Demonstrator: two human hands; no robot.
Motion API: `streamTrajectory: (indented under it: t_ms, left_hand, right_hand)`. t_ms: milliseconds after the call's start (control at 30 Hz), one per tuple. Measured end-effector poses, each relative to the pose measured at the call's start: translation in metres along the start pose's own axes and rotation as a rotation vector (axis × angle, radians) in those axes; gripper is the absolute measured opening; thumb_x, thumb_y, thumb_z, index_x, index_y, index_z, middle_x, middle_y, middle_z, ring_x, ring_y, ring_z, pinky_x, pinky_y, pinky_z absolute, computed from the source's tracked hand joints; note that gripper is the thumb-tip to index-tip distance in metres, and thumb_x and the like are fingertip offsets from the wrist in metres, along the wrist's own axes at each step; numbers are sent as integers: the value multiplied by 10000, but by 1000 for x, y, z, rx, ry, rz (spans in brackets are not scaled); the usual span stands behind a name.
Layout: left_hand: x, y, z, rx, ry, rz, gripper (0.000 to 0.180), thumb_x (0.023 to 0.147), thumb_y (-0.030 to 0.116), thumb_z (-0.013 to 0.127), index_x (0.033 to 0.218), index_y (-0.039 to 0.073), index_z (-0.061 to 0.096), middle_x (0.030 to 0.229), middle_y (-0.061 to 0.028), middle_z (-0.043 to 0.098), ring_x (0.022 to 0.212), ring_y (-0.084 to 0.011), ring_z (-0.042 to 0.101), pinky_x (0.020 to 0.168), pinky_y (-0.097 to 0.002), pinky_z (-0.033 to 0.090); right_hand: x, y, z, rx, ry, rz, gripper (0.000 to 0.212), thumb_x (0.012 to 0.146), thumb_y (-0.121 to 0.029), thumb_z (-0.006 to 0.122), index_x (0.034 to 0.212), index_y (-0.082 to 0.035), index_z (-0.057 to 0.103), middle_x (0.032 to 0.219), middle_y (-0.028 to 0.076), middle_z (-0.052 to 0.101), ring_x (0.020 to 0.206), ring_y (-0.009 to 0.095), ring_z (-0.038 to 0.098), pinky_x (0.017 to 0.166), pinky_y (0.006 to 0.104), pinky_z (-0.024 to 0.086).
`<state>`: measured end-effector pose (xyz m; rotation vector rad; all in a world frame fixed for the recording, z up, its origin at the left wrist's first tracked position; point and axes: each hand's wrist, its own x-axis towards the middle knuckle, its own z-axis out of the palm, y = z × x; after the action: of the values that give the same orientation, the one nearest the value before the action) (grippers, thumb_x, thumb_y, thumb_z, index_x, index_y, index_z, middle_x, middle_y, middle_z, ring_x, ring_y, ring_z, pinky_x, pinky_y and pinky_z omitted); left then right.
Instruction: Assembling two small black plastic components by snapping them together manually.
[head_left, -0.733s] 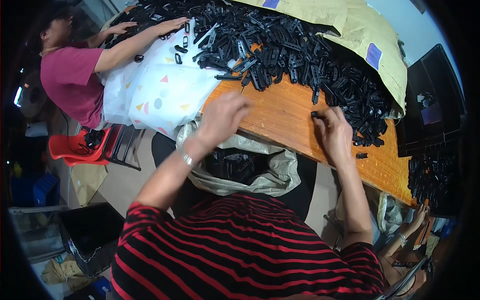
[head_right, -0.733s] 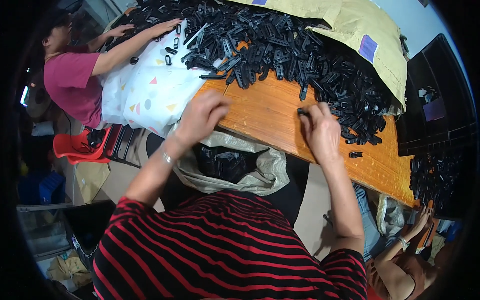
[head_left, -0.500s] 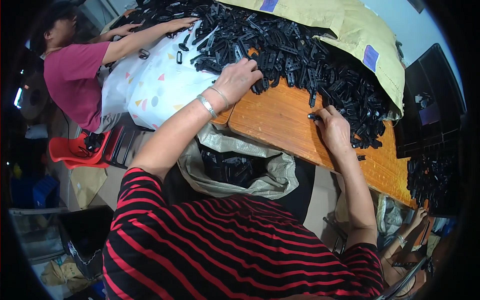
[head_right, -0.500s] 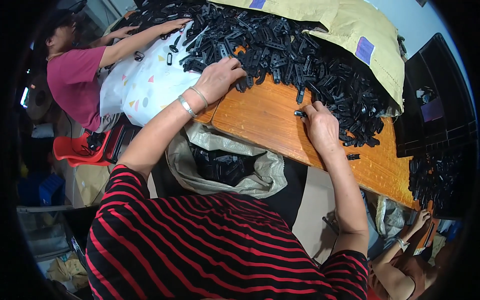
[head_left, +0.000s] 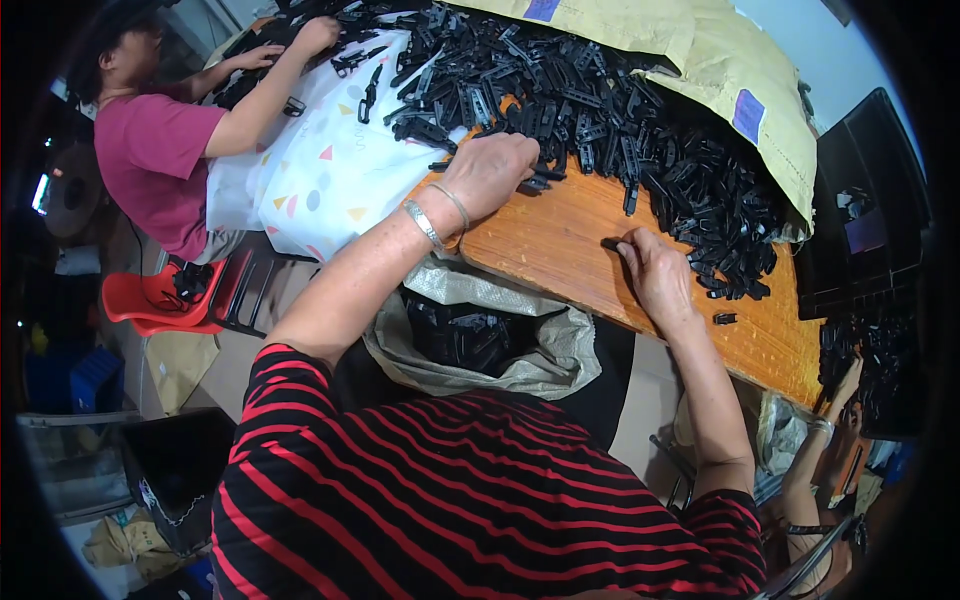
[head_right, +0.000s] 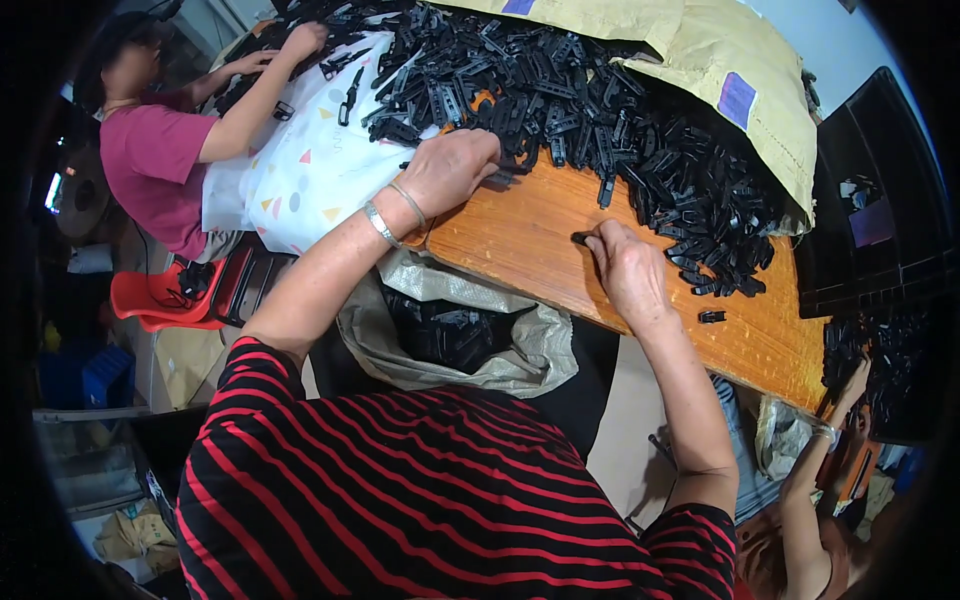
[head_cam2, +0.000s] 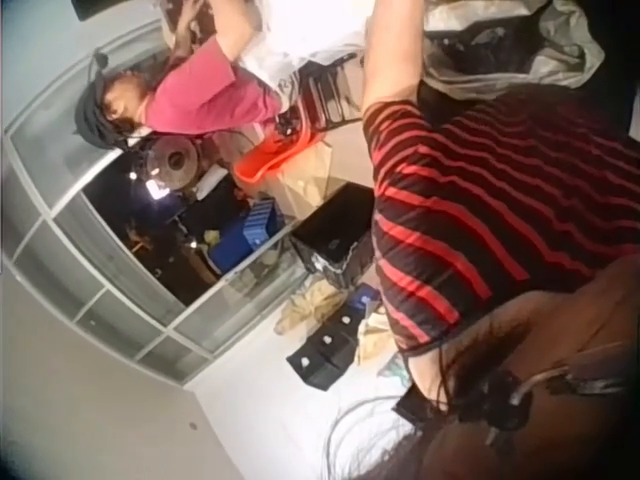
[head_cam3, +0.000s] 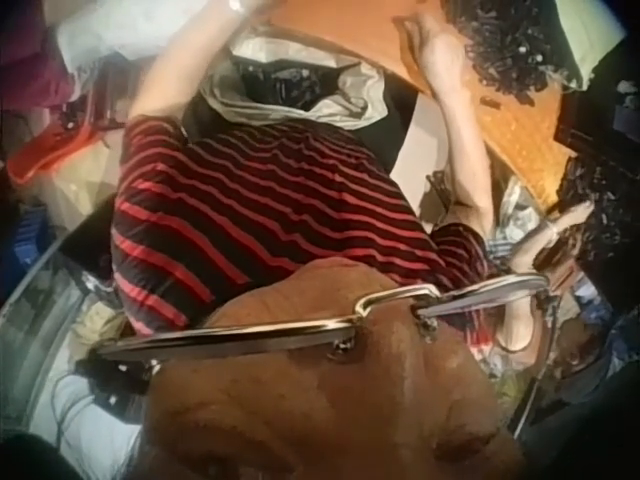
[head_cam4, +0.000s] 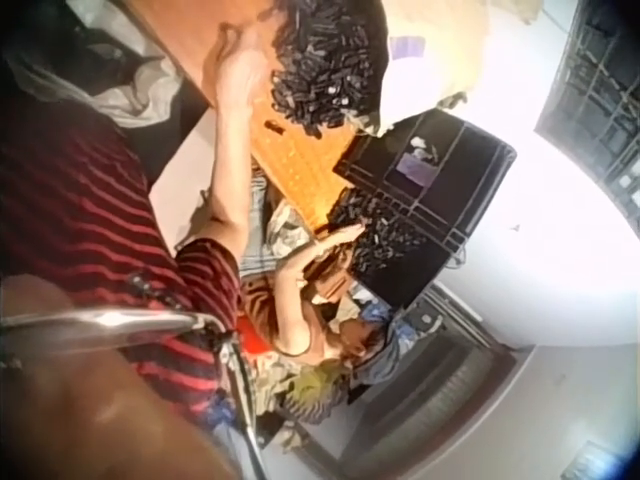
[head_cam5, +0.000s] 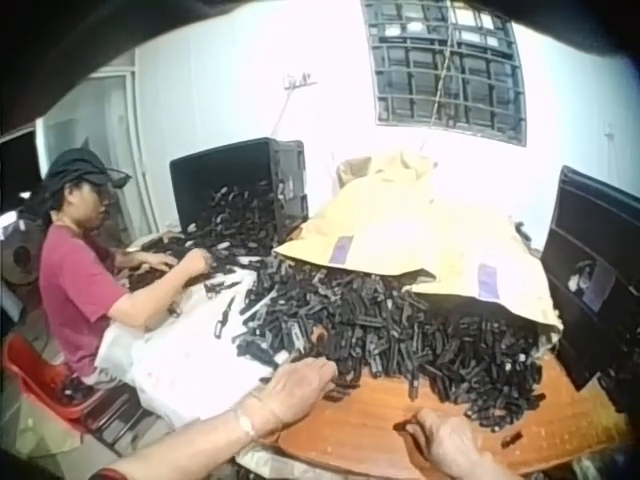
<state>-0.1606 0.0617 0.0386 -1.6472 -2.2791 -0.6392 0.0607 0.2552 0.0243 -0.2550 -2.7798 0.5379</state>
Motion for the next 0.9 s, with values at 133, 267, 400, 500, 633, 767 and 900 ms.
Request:
streamTrajectory:
  t_ms: [133,267,400,500,633,767,900]
  left_hand:
    - [-2,4,3,-158,19,-212,91,862,108,640,896,49,580,877,-89,670,694,-280,638,628,-371,509]
    - [-8,5,5,-740,105,-509,175,895,112,628,1040,32,573,884,-90,683,675,-173,635,605,-280,502]
    - [-9,15,0,-1368,114,-786,267,916,123,643,1136,30,524,912,-41,664,675,-65,579,580,-189,473]
    - [-9,20,3,-1282,110,-654,272,911,114,649,1141,35,526,905,-18,648,677,-52,565,570,-187,465]
    - [-13,34,1,-1228,94,-671,231,920,143,651,1097,35,548,895,-8,650,679,-40,566,560,-172,447]
    - [-17,55,-3,-1356,129,-705,236,955,192,612,1128,33,590,899,-5,663,691,-37,563,584,-168,449]
    - [-26,59,-2,-1335,77,-679,260,961,176,601,1168,20,607,921,3,642,747,-35,562,598,-169,450]
  right_hand:
    - [1,1,-1,-13,39,-24,143,866,-90,678,978,-14,631,868,167,594,792,375,617,669,411,499]
    - [-3,-6,-16,100,-30,-40,206,819,-63,712,1001,-4,636,899,160,590,818,362,612,708,413,495]
    - [-7,-5,-18,20,-94,-47,262,770,-36,738,1010,-3,640,896,156,587,818,363,610,713,419,493]
    - [-3,-11,-18,-4,-127,-8,259,778,-38,735,1013,7,634,886,157,582,820,344,613,701,401,494]
    - [10,-28,-7,179,38,-66,238,797,-46,725,1007,14,628,852,117,594,772,244,624,667,348,494]
    - [27,-55,5,535,97,186,191,849,-46,694,1017,10,622,819,10,602,707,73,598,609,239,477]
    - [38,-71,22,944,197,182,191,914,-45,645,1088,23,603,846,16,623,685,55,614,594,190,477]
